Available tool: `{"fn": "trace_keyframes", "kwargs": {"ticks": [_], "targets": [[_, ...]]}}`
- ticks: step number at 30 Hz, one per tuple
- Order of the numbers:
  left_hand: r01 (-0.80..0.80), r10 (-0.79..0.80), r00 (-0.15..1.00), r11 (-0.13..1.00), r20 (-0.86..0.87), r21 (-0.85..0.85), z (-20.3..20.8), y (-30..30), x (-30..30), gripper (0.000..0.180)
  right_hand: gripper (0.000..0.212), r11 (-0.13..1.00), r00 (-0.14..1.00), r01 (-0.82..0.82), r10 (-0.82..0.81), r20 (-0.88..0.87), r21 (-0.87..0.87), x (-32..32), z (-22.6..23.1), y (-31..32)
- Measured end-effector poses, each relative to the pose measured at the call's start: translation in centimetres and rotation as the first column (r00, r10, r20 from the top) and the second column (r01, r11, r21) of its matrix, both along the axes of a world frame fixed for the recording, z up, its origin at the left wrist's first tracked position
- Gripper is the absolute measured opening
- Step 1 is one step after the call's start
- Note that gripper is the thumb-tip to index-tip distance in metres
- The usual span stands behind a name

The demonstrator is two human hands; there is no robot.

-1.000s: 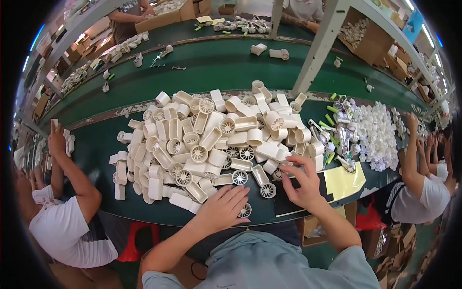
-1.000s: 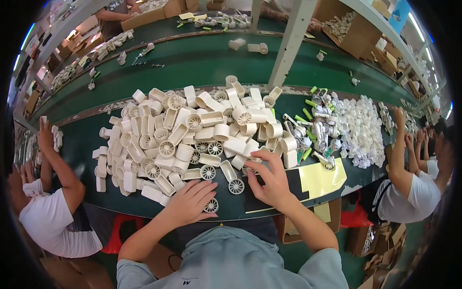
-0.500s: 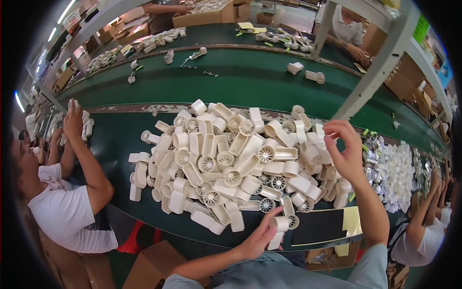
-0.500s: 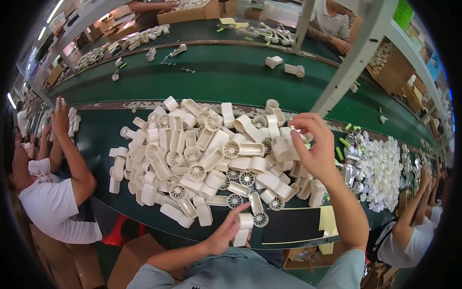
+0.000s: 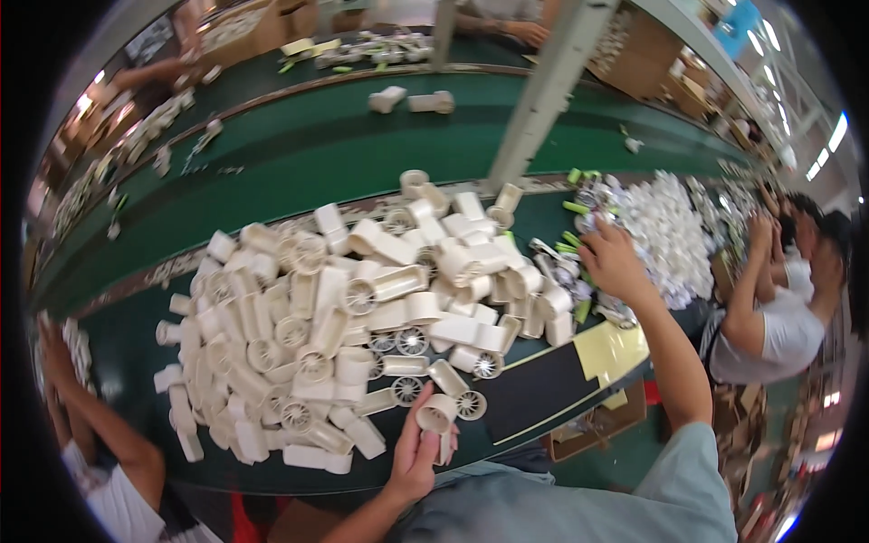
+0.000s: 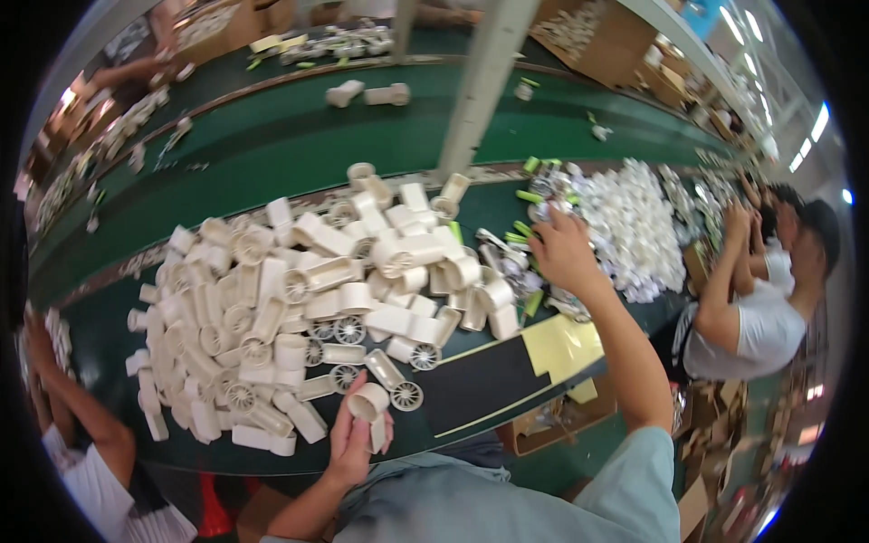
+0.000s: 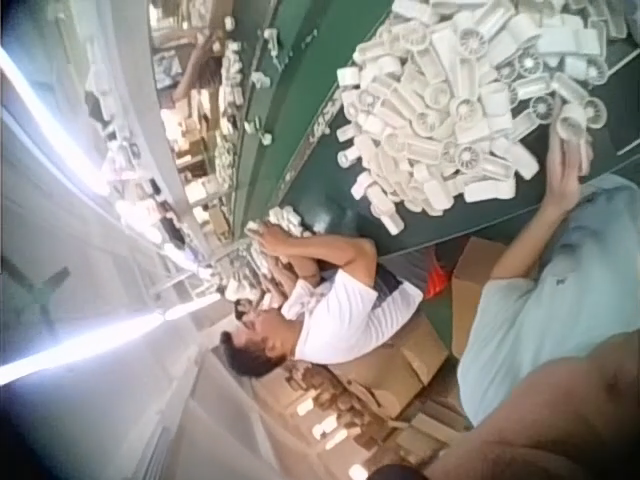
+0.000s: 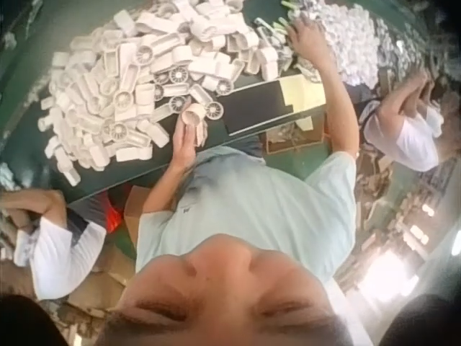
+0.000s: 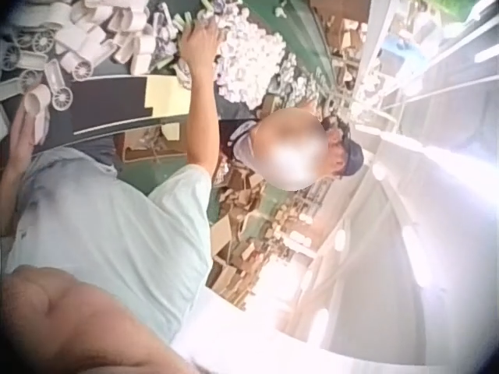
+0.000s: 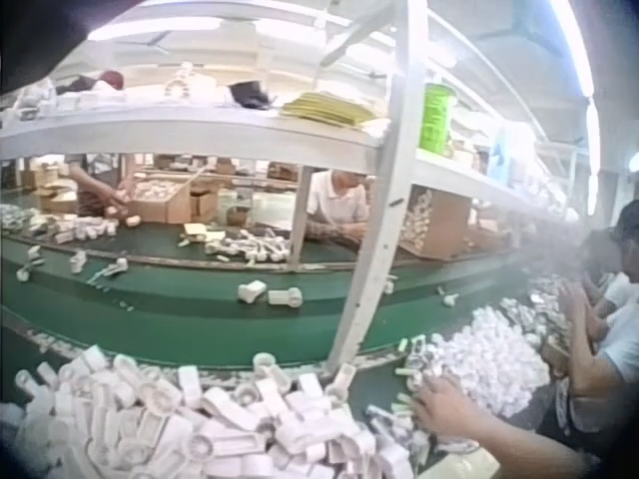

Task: The person assembles handheld fans by inserting internal electronic components and batteries into plastic casings and pressing the casing parts together by hand.

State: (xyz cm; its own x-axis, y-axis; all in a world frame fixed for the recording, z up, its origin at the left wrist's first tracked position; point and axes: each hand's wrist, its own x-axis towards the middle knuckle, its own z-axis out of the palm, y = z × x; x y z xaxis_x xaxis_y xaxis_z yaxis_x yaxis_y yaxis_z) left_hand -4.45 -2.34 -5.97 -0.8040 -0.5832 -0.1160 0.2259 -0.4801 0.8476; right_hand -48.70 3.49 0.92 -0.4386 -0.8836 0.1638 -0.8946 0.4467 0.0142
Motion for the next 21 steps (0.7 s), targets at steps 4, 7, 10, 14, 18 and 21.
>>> {"fn": "trace_keyframes", "kwargs": {"ticks": [4,7,10,14,18,21], "targets": [[-0.045,0.045,0.999,0.997,0.005,-0.056,-0.2,0.5,-0.4,0.065,0.030,1.000,0.999,-0.026,0.026,0.036,0.013,0.4,1.6,1.4],[-0.085,0.084,0.996,0.995,-0.019,-0.057,0.5,0.8,-1.1,0.063,0.034,0.967,0.963,-0.163,0.199,0.179,-0.196,-1.4,2.4,2.5],[-0.085,0.084,0.996,0.996,-0.019,-0.036,0.8,0.8,-1.1,0.063,0.035,0.974,0.968,-0.219,0.225,0.114,-0.066,-4.9,3.1,4.3],[-0.096,0.096,0.995,0.995,-0.013,-0.013,0.8,0.9,-1.1,0.065,0.028,0.968,0.964,-0.235,0.244,0.104,-0.088,-6.1,3.0,4.4],[-0.072,0.070,0.997,0.995,-0.021,-0.070,1.1,0.5,-0.3,0.070,0.028,0.891,0.954,-0.097,0.210,0.214,-0.444,-0.5,7.7,3.0],[-0.058,0.058,0.998,0.996,-0.006,-0.066,2.5,0.3,-0.5,0.085,0.025,0.810,0.886,-0.126,0.352,0.302,-0.573,4.6,10.0,2.8]]}}
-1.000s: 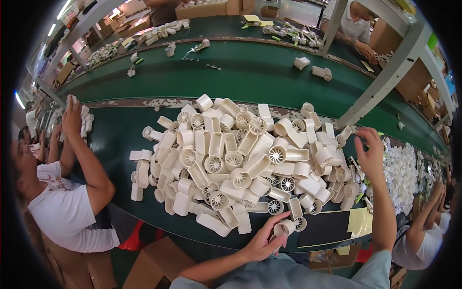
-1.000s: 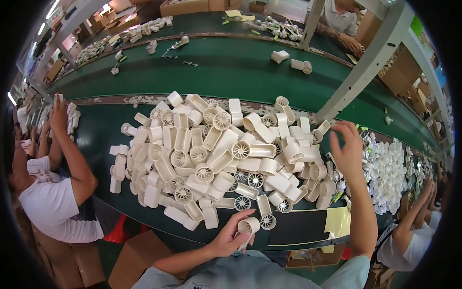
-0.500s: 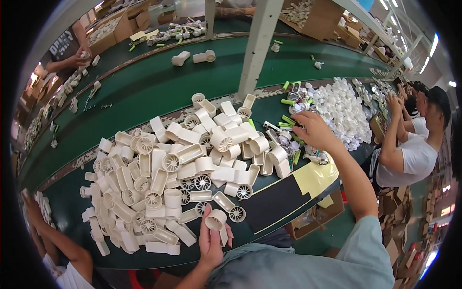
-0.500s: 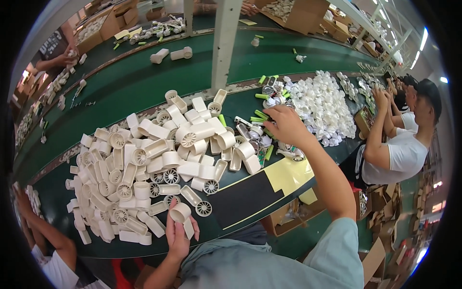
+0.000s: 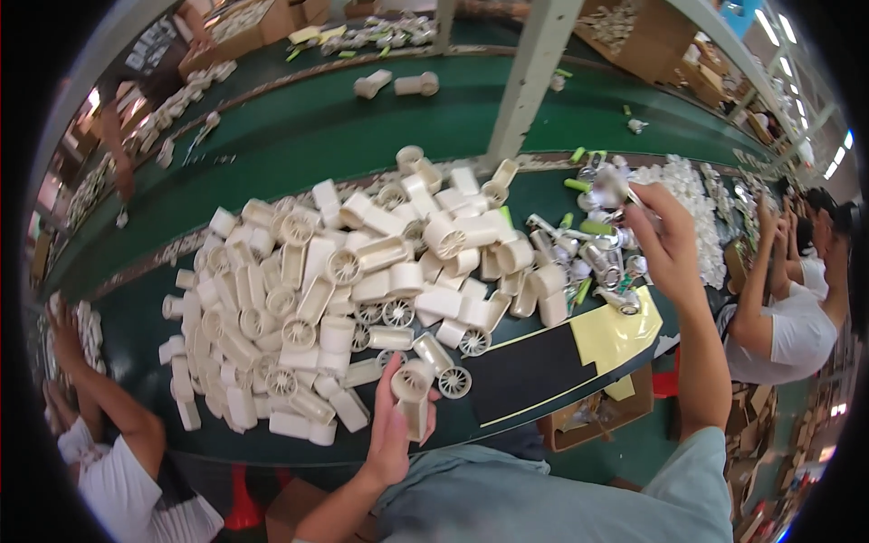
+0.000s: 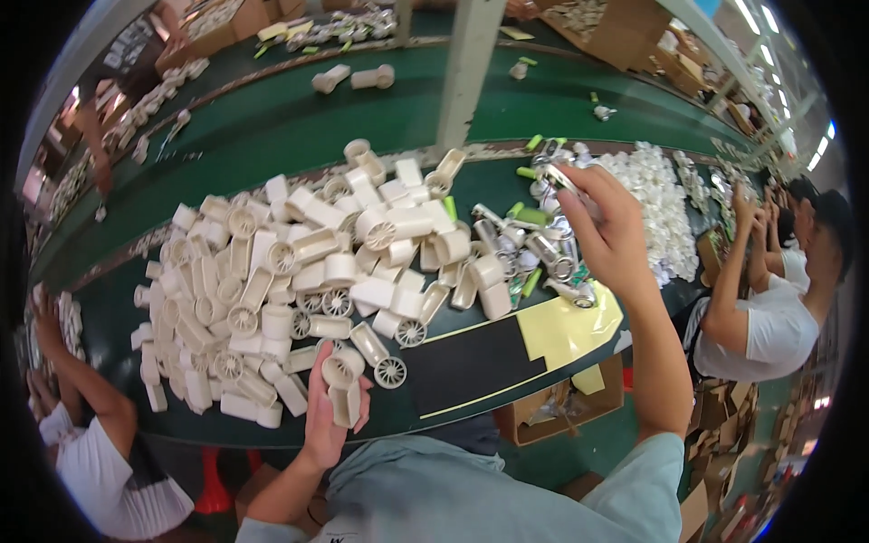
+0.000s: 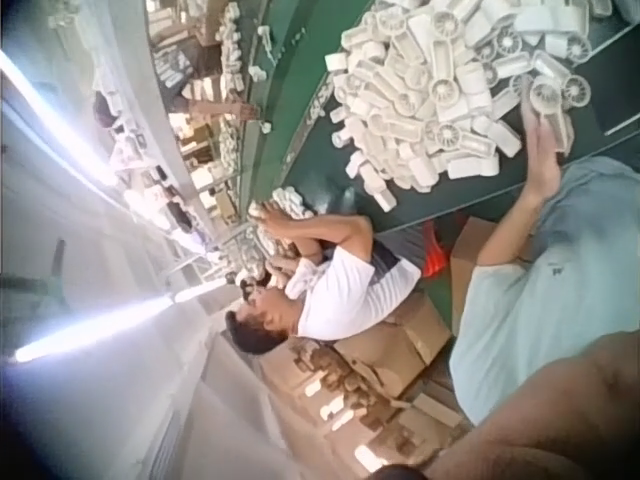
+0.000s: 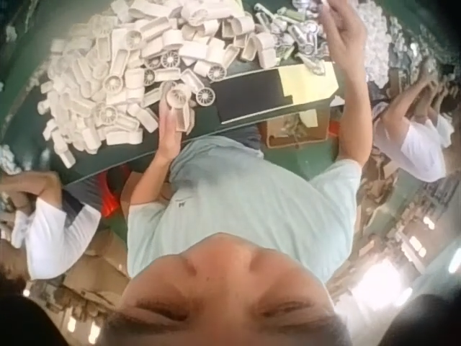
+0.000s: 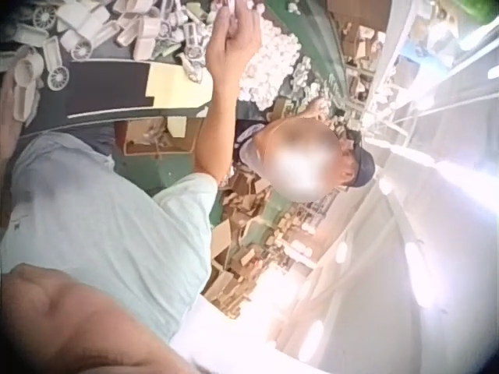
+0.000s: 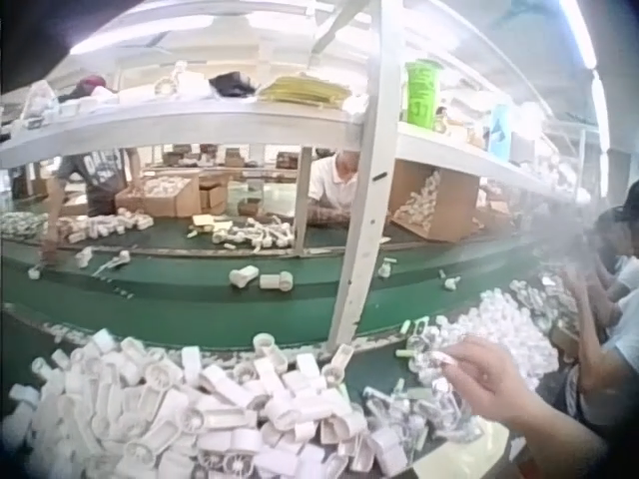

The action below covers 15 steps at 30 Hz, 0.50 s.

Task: The person assembles handheld fans by inserting internal electronic components and batteries into plastic casings and pressing the casing parts together by hand.

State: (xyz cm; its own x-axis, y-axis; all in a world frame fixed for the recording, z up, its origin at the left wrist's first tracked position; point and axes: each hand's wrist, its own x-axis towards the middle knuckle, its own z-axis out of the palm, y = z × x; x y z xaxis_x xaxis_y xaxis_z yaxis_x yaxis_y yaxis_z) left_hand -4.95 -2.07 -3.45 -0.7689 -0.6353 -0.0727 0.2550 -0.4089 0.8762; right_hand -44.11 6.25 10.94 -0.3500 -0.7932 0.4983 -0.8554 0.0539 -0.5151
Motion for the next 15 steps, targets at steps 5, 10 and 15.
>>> {"fn": "trace_keyframes", "kwargs": {"ticks": [5,10,15], "targets": [[0.208,-0.202,0.978,0.964,-0.049,0.165,2.1,-2.0,-2.4,0.095,0.033,0.856,0.827,-0.506,0.445,0.344,0.107,9.7,1.7,-0.8],[0.380,-0.301,0.922,0.821,-0.242,0.426,2.5,-1.2,-1.8,0.083,0.032,0.714,0.682,-0.687,0.569,0.459,0.136,16.2,-1.7,-2.7],[0.548,-0.466,0.835,0.753,-0.292,0.364,0.2,-1.1,0.4,0.075,0.036,0.810,0.786,-0.573,0.503,0.359,0.121,16.5,-4.5,-1.9]]}}
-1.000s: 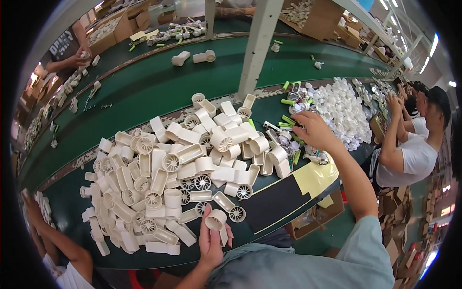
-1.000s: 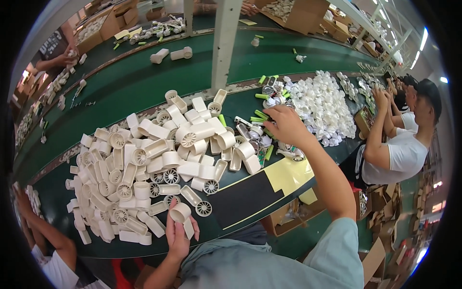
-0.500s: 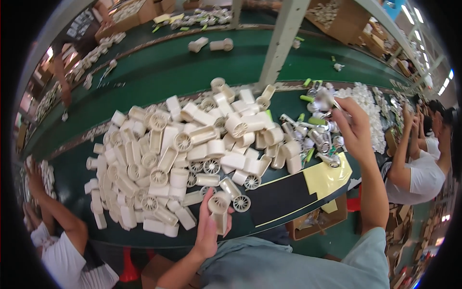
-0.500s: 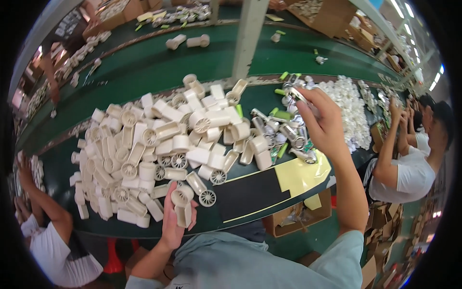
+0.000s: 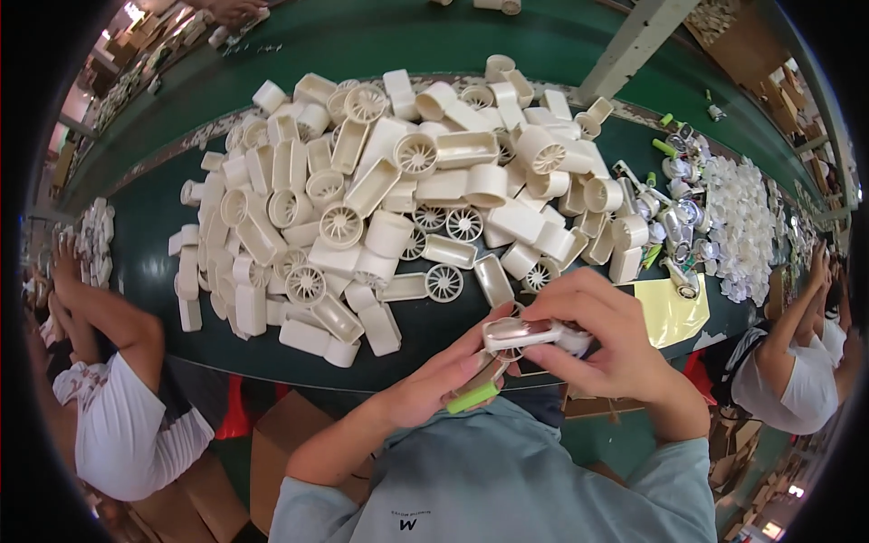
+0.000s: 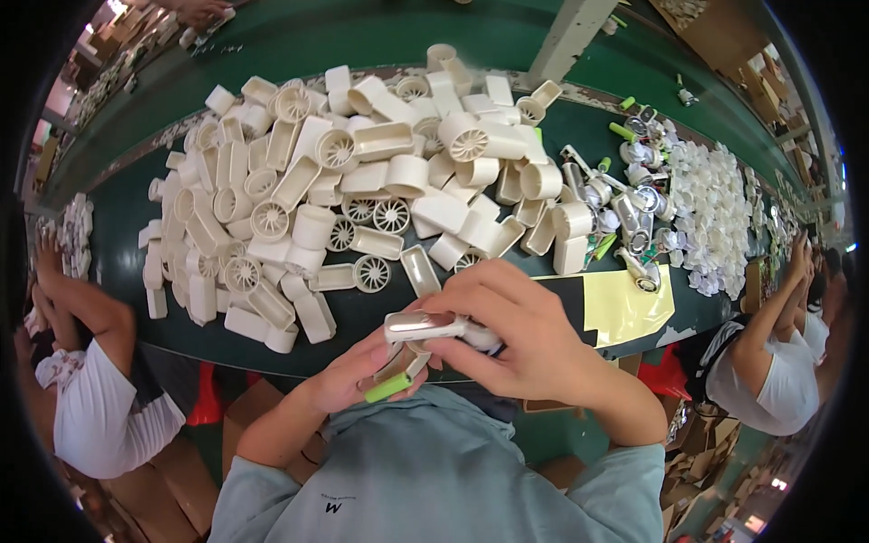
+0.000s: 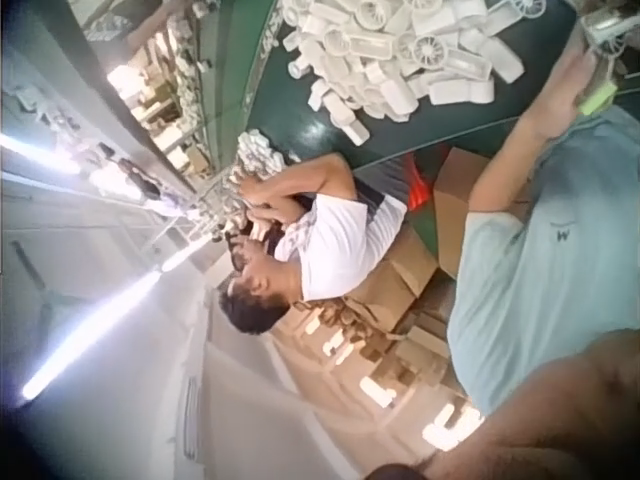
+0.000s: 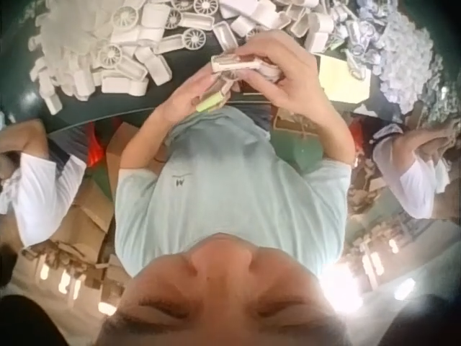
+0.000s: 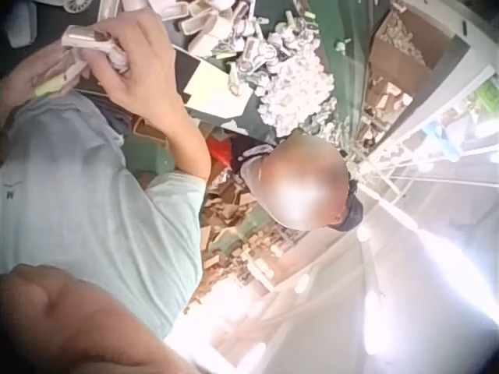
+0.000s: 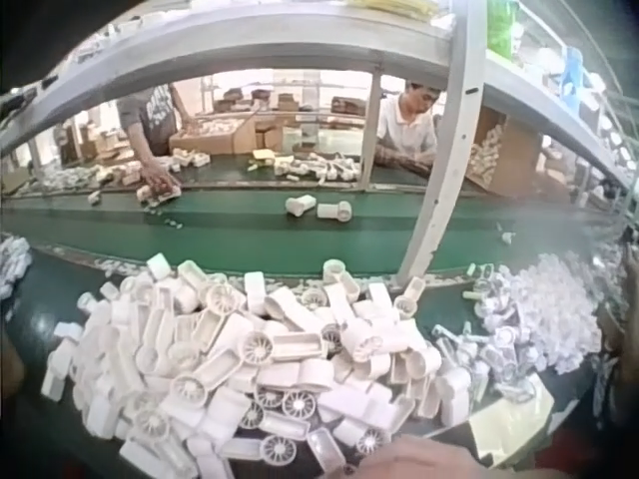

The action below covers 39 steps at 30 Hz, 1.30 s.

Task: The person assembles handheld fans by inserting internal electronic components and batteries into plastic casings and pressing the casing parts together by hand.

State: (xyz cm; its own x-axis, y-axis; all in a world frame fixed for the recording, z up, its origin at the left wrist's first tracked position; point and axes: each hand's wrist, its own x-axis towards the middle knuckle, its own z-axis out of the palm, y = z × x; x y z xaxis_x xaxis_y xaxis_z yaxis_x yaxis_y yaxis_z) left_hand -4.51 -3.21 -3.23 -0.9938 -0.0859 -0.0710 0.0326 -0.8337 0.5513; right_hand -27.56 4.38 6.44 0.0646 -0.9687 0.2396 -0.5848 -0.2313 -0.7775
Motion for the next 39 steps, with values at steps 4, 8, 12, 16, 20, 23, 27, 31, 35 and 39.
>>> {"fn": "trace_keyframes", "kwargs": {"ticks": [4,8,12,16,20,23,27,31,35,39], "targets": [[0.036,-0.032,0.997,0.998,0.066,-0.059,-0.4,0.2,1.1,0.079,0.034,0.999,0.998,0.036,-0.037,-0.041,-0.025,-0.3,-0.8,0.4],[0.091,-0.081,0.994,0.985,0.071,-0.148,-0.6,-0.2,1.3,0.088,0.033,0.993,1.000,-0.009,0.006,-0.029,-0.114,-0.4,-1.6,0.5],[0.121,-0.137,0.986,0.980,0.092,0.160,-2.1,0.6,0.8,0.091,0.031,0.967,0.985,-0.157,0.167,0.032,-0.201,1.3,-1.5,-0.2],[0.077,-0.074,0.993,0.997,0.090,-0.027,-0.7,0.8,0.3,0.088,0.030,0.977,0.990,-0.113,0.126,0.065,-0.181,1.4,-2.1,-0.4],[0.007,-0.006,0.999,0.999,0.040,-0.041,-1.0,0.8,0.6,0.083,0.032,0.985,0.998,-0.041,0.032,-0.052,-0.170,0.4,-2.1,-0.1],[-0.041,0.051,0.996,0.992,0.079,-0.122,0.1,0.5,0.9,0.081,0.034,0.990,0.998,-0.020,0.012,-0.054,-0.141,-0.6,-2.0,0.5],[-0.043,0.103,0.978,0.952,0.182,-0.304,1.3,-0.1,1.2,0.073,0.035,0.989,0.996,-0.042,0.031,-0.079,-0.142,-1.4,-1.9,1.0],[-0.007,0.132,0.929,0.940,0.346,-0.340,2.0,0.0,1.2,0.063,0.036,0.989,0.995,-0.043,0.030,-0.092,-0.138,-1.1,-2.9,1.4],[-0.085,0.191,0.953,0.914,0.235,-0.396,1.3,0.8,0.9,0.060,0.037,0.985,0.989,0.010,-0.036,-0.146,-0.174,-1.1,-3.6,1.9],[0.029,0.202,0.939,0.761,0.280,-0.648,0.2,0.8,1.3,0.054,0.037,0.991,0.994,0.058,-0.069,-0.091,-0.117,-1.1,-4.5,2.8]]}}
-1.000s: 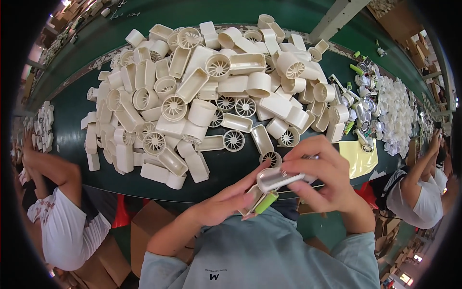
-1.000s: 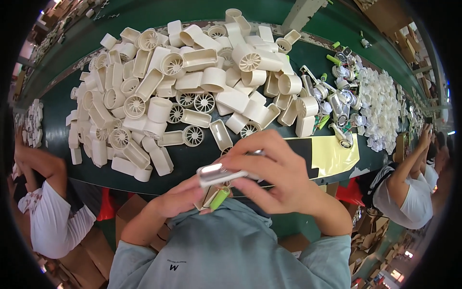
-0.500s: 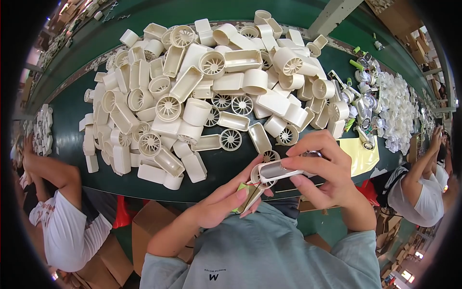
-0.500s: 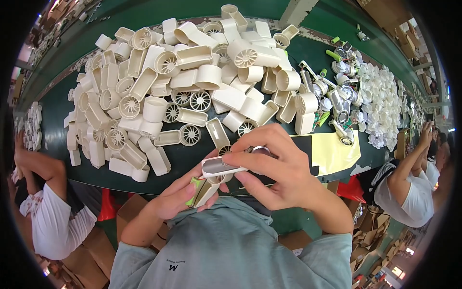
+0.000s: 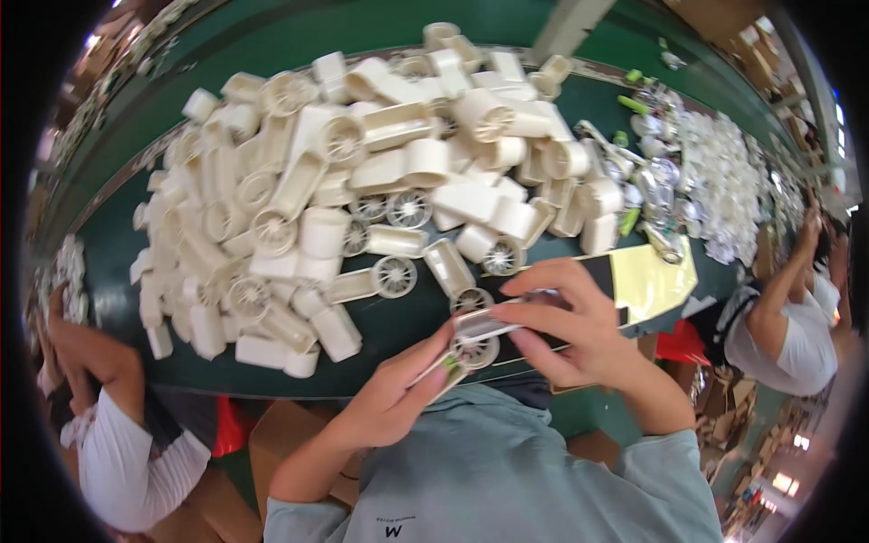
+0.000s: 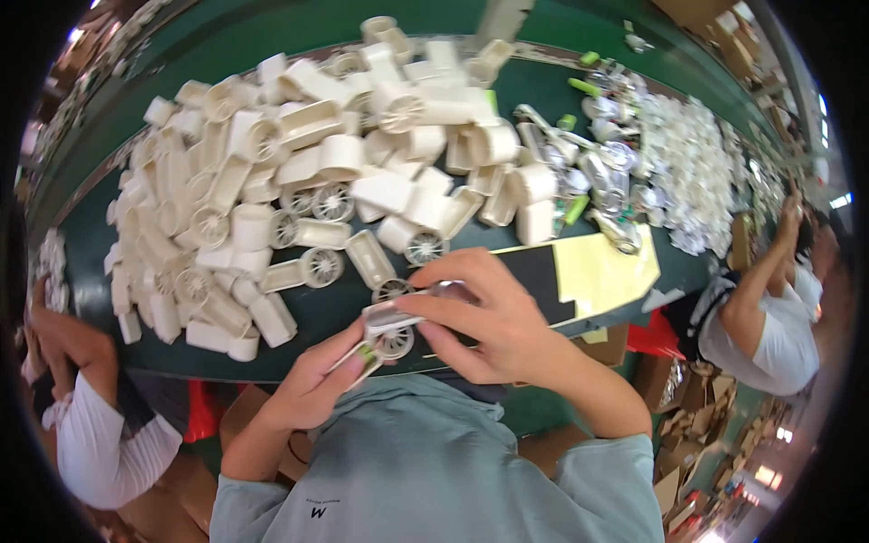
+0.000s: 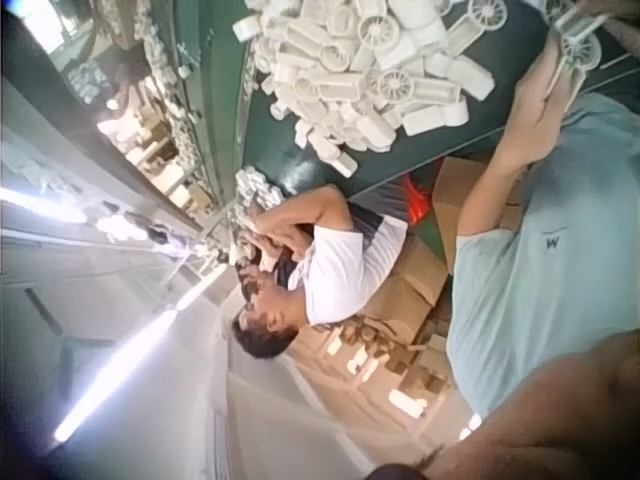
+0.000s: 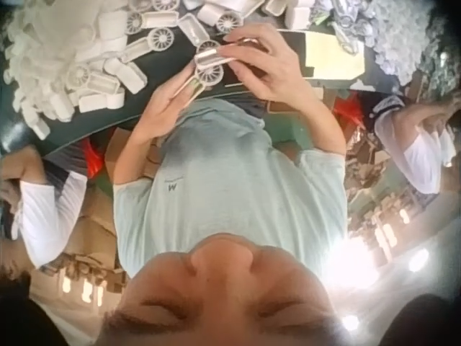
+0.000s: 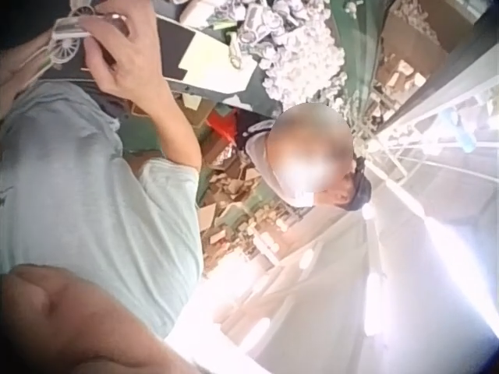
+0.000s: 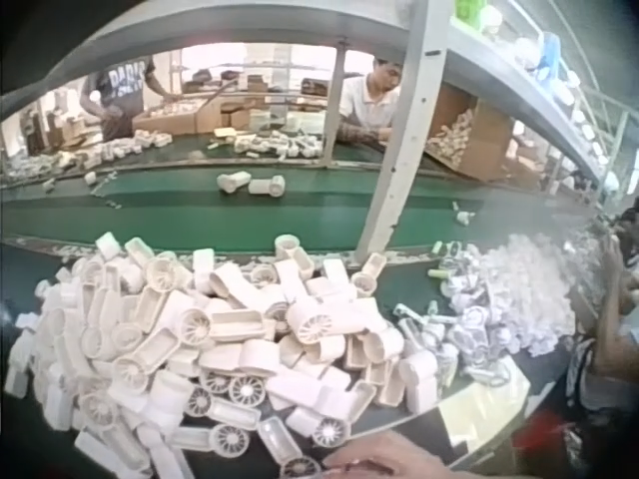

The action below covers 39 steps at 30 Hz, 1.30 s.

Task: The person assembles handheld fans by inserting internal electronic components and batteries into plastic casings and pressing the casing parts together by hand.

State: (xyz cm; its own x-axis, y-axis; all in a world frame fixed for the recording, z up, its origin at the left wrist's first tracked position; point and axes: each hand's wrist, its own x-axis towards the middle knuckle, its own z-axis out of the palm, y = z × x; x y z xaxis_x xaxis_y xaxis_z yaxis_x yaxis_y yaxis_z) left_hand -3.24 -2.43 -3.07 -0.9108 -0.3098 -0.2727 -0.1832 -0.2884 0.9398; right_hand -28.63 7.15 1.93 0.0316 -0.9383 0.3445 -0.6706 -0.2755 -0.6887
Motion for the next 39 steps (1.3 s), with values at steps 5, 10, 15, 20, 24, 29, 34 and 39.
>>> {"fn": "trace_keyframes", "kwargs": {"ticks": [5,10,15,20,24,29,34,39], "targets": [[-0.097,0.063,0.989,0.961,0.135,0.258,-0.2,-0.7,0.8,0.049,0.035,0.929,0.918,0.344,-0.363,-0.163,-0.134,-0.5,-2.8,3.3],[-0.169,0.168,0.985,0.985,0.024,0.045,-2.0,-0.2,0.9,0.031,0.022,0.663,0.607,0.748,-0.677,-0.416,0.014,-5.1,-3.3,10.4],[-0.180,0.181,0.983,0.983,0.042,-0.037,-1.7,0.2,0.0,0.028,0.033,0.767,0.743,0.625,-0.524,-0.417,0.148,-5.0,-3.2,13.4],[-0.201,0.206,0.978,0.975,0.044,-0.097,-1.7,1.0,0.3,0.031,0.035,0.675,0.657,0.726,-0.626,-0.420,0.130,-3.8,-3.4,13.5],[-0.181,0.181,0.983,0.983,-0.022,0.019,-0.8,2.4,-0.7,0.032,0.028,0.604,0.622,0.777,-0.694,-0.364,0.175,-3.1,-3.2,13.3],[-0.100,0.062,0.990,0.941,-0.126,-0.322,-1.9,3.3,-3.2,0.032,0.027,0.671,0.659,0.736,-0.679,-0.324,0.091,-2.5,-4.8,13.8],[-0.258,0.258,0.966,0.966,0.007,0.002,0.1,3.1,-2.3,0.035,0.031,0.696,0.660,0.718,-0.695,-0.286,-0.033,-3.0,-2.5,13.5],[-0.153,0.141,0.987,0.974,0.082,0.165,1.1,0.3,-1.0,0.045,0.018,0.874,0.817,0.479,-0.479,0.320,0.087,-0.7,1.7,11.0]]}}
